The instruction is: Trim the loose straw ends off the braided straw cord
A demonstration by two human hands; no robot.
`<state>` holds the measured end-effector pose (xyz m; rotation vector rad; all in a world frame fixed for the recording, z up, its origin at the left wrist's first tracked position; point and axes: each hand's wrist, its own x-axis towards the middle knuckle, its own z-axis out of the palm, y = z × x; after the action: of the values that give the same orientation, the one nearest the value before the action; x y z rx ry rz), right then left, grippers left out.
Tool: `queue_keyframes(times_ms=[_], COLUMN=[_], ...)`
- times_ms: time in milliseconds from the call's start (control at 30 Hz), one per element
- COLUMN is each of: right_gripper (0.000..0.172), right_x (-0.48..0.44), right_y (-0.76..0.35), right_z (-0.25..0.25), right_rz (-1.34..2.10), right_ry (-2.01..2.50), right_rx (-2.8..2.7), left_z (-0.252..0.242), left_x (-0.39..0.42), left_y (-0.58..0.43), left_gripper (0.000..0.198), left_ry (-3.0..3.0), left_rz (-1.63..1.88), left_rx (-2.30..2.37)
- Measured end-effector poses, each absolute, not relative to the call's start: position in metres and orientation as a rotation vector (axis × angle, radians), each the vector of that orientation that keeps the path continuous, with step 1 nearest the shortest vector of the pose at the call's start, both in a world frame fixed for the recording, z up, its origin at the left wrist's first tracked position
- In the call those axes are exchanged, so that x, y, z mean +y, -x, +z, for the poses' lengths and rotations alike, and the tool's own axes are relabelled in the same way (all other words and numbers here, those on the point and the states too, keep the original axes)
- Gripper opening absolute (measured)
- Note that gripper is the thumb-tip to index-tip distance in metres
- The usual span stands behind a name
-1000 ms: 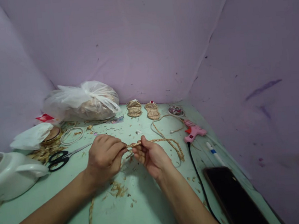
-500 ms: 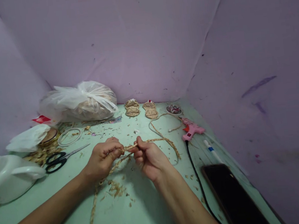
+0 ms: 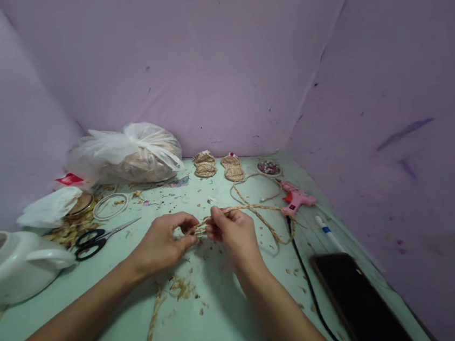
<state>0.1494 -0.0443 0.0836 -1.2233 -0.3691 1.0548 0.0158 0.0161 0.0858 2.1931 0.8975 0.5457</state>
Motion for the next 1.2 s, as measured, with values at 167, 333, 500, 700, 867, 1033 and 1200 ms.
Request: queue_keyframes(times_ms=[167,333,500,700,867,1033,1200], right_gripper=[0.019,0.018,0.017,0.02,0.017,0.02,0.017], right_x=[-0.043,-0.046,-0.047,-0.041,-0.042,-0.043,-0.045], right_y=[-0.171,-0.158,-0.145,-0.197,-0.212,-0.217,-0.205], right_z=[0.096,0.1,0.102,0.105,0.107,0.111,0.124], right_rz=[0.927,1.049,1.083,0.766,0.736,0.68,0.75], right_ry=[1.164,0.981,0.896,0.873,0.848,0.803,0.743], right_rx=[-0.221,-0.227,-0.251,-0.089,-0.146,-0.076,-0.117], left_z=[0.095,0.101,0.093,0.13,0.17,0.231,0.309], left_x=[0.021,0.016,0.012,0.021,0.036,0.083,0.102], left_y=[-0.011,-0.018,-0.021,0.007,0.036,0.044,0.014], left_gripper=[0.012,0.039,0.016,0.031,0.023,0.009,0.035], left_ry=[-2.105,-1.657,-1.335,-1.181,-1.235,-1.538,-2.086], left_rz=[0.623,0.599,0.678,0.56,0.552,0.918,1.602], left_rx=[0.918,0.668,0.587,0.502,0.714,1.136,1.406])
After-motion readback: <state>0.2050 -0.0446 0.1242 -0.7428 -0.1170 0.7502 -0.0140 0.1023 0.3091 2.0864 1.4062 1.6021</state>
